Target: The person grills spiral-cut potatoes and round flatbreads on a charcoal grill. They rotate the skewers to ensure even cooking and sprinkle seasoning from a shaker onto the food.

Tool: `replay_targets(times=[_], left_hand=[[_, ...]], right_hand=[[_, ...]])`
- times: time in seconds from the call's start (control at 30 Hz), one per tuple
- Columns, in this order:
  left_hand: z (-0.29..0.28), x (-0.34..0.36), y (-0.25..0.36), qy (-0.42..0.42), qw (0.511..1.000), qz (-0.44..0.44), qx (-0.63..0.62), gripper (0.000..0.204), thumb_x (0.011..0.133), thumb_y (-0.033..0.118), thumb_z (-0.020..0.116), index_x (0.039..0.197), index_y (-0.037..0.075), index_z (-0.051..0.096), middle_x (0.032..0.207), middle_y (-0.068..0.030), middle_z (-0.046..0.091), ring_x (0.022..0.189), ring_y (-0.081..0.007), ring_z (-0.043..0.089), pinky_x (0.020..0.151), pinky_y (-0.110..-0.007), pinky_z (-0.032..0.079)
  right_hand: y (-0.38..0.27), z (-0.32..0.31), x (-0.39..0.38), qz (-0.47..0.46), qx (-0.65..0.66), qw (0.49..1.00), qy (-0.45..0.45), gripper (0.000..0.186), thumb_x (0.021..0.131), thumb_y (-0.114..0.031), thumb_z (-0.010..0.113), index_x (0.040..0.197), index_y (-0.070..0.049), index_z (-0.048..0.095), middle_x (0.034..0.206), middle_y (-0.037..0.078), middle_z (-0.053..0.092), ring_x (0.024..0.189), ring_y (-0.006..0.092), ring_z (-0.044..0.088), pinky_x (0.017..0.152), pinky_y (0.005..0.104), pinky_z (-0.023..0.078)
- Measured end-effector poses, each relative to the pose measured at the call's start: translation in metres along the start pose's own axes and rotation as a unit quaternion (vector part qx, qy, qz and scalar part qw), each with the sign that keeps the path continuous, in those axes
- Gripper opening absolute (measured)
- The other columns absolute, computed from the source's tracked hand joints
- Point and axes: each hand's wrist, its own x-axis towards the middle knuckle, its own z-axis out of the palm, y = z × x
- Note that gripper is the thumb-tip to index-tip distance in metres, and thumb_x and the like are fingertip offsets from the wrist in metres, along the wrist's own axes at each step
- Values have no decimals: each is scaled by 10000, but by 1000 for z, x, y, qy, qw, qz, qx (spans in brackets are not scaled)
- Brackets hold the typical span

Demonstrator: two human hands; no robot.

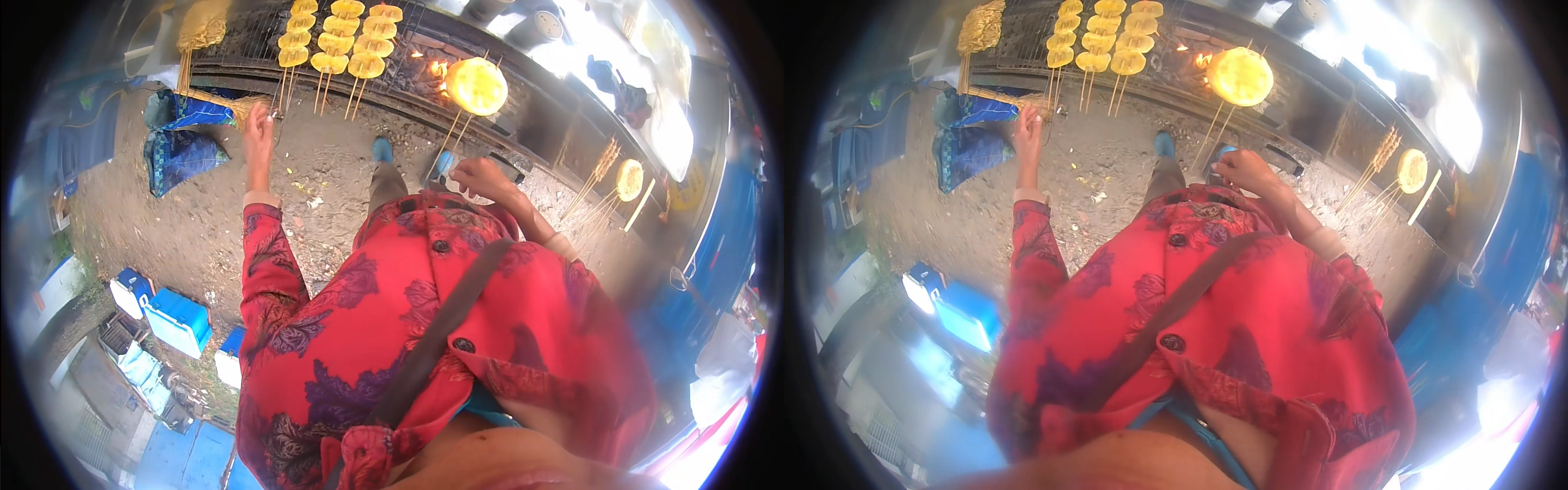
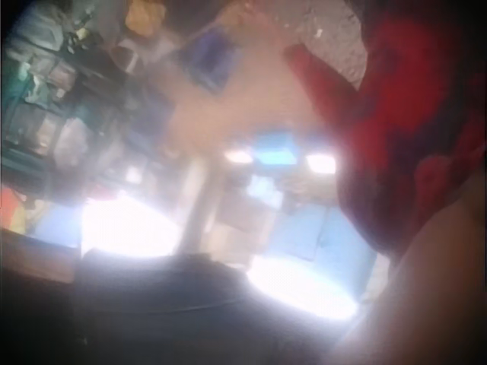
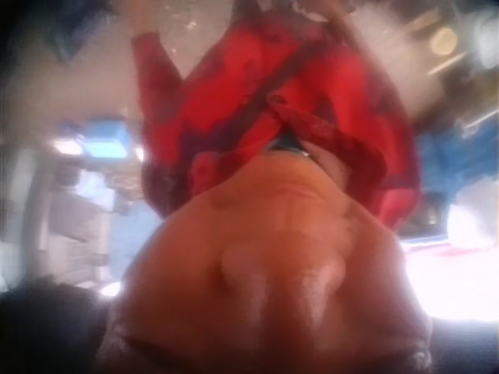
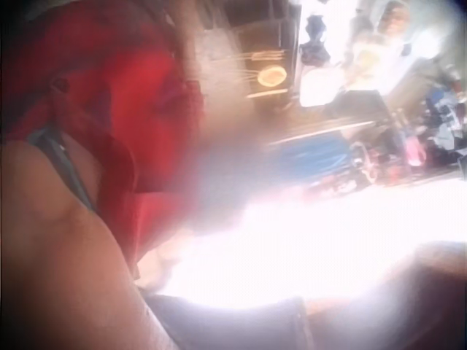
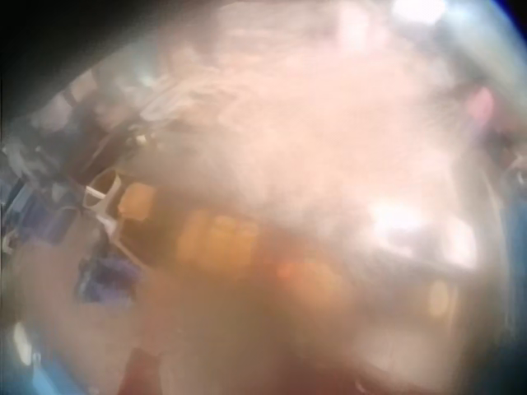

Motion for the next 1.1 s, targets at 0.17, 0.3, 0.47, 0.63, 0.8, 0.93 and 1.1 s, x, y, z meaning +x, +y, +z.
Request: replay_targets(times=[0.17,0.3,0.47,0.63,0.8,0.93,1.1], left_hand=[[14,-26,143,33,996,72,51,298,910,171,494,1178,42,515,1105,-128,584,988,-246,575,856,-345,452],[115,-89,181,-177,946,-90,-257,303,955,253,442,1152,39,525,1053,-104,618,995,-184,585,861,-311,453],[185,-111,223,-321,794,-315,-410,295,963,304,382,928,55,536,708,-29,571,554,-99,536,494,-223,431],[186,-105,234,-380,656,-403,-512,308,967,307,337,762,104,445,530,57,309,383,-30,234,330,-198,187],[203,-105,237,-491,391,-411,-661,368,982,328,272,752,92,436,513,57,264,361,-36,204,312,-185,161],[218,-111,235,-511,311,-419,-683,375,983,328,275,747,88,440,504,53,261,355,-37,202,313,-183,162],[210,-118,245,-476,458,-391,-641,399,982,357,302,742,80,461,510,47,296,369,-45,235,330,-194,191]], right_hand=[[2,-7,-6,25,-10,1000,7,323,865,-302,541,853,3,646,680,98,652,588,187,636,575,313,492],[20,3,-1,-4,-39,999,-20,345,859,-327,534,852,-4,654,700,101,658,612,206,636,606,328,494],[25,5,-5,-20,-72,997,-11,360,851,-349,536,852,-11,659,705,117,654,640,232,638,630,339,492],[28,-1,-24,15,-30,999,0,361,839,-363,537,852,-26,664,708,126,650,657,248,635,651,357,489],[49,4,-31,-23,-54,998,37,320,845,-292,547,845,11,649,729,143,661,690,258,648,659,350,493],[55,4,-38,-16,-53,997,49,324,840,-302,551,847,7,650,737,145,660,702,276,645,674,360,491],[61,4,-41,-5,-59,997,50,328,831,-312,553,857,0,654,772,163,658,720,294,641,687,369,490]])
